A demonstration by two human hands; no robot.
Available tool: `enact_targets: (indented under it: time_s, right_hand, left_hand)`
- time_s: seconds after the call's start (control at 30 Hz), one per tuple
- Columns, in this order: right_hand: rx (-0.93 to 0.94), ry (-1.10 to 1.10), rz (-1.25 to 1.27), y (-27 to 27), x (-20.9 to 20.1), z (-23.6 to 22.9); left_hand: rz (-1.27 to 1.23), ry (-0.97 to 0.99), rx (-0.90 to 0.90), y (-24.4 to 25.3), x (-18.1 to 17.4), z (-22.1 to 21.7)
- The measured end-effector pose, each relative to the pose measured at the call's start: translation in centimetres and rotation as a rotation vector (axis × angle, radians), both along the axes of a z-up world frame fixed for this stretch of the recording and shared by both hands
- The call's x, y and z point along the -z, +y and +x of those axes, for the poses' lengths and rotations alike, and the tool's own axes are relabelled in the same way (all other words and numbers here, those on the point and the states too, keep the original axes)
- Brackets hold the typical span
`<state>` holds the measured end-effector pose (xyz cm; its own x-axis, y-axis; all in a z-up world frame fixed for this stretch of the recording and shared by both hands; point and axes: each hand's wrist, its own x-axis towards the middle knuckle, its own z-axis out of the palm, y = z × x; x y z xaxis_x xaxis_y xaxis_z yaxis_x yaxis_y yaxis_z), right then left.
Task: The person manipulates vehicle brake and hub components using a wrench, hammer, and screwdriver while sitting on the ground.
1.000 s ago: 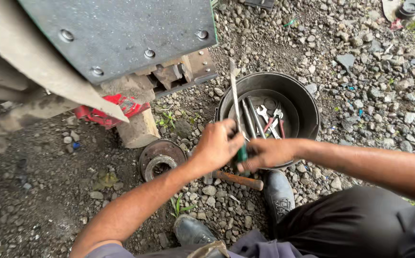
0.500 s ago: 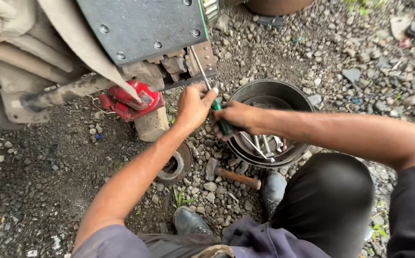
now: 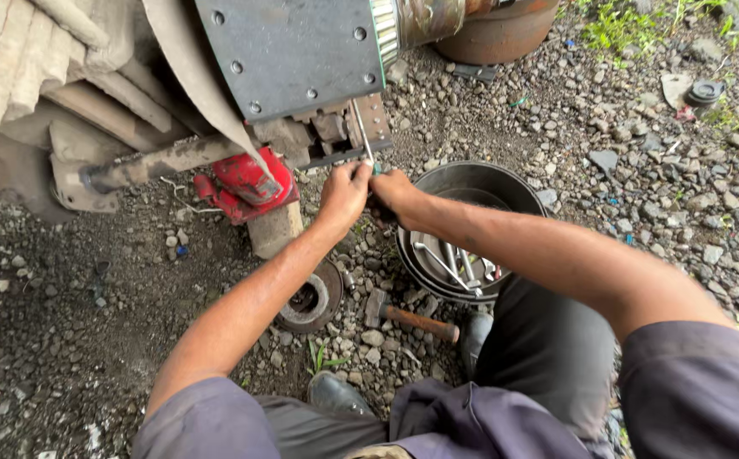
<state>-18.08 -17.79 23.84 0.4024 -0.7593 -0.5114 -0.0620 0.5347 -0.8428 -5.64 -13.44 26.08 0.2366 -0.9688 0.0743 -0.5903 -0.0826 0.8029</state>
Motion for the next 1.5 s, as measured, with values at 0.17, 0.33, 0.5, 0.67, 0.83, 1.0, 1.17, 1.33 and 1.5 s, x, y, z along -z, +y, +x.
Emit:
enact_targets:
  time_s: [0.17,0.33,0.5,0.67,0.83,1.0,1.17,1.33,1.5]
  right_hand:
    - [0.095,-0.008,-0.012,0.1,0.7,1.3]
    - [0.142,0.037,-0.013,-0.2,0.5,2.0]
    - [0.190,0.214,-0.200,0.3,-0.2,2.1]
    - [0.168,0.249,-0.176,0.7,-1.8,2.1]
    - [0.210,0.310,-0.218,0.6,-2.0,2.1]
    - [0.200,0.214,-0.174,0.5,-1.4,1.7]
    - [0.236,0.473,-0.285,0.6,-0.8,2.0]
    - [0.309,0.632,-0.427,1.0,-1.1,2.4]
    - [0.281,0.648,-0.391,1.2,-1.7,2.4]
  left_hand:
    - [0.071,0.303,0.004,-0.4,1.1,0.6]
    - [0.043,0.538,-0.004,-1.2,2.5,0.8]
    - [0.020,0.599,-0.019,-1.8,3.8,0.8]
    - [0.047,0.618,-0.062,-2.1,3.7,1.1]
    - [-0.021,0.620,-0.037,-1.9,3.6,0.7]
    - [-0.030,0.602,-0.010,-1.7,3.0,0.5]
    - [-0.100,0.539,-0.156,-0.8,3.3,0.4]
    - [-0.200,0.622,-0.315,-0.7,3.3,-1.2]
    - [-0.489,0.732,-0.414,-2.2,2.8,-2.9]
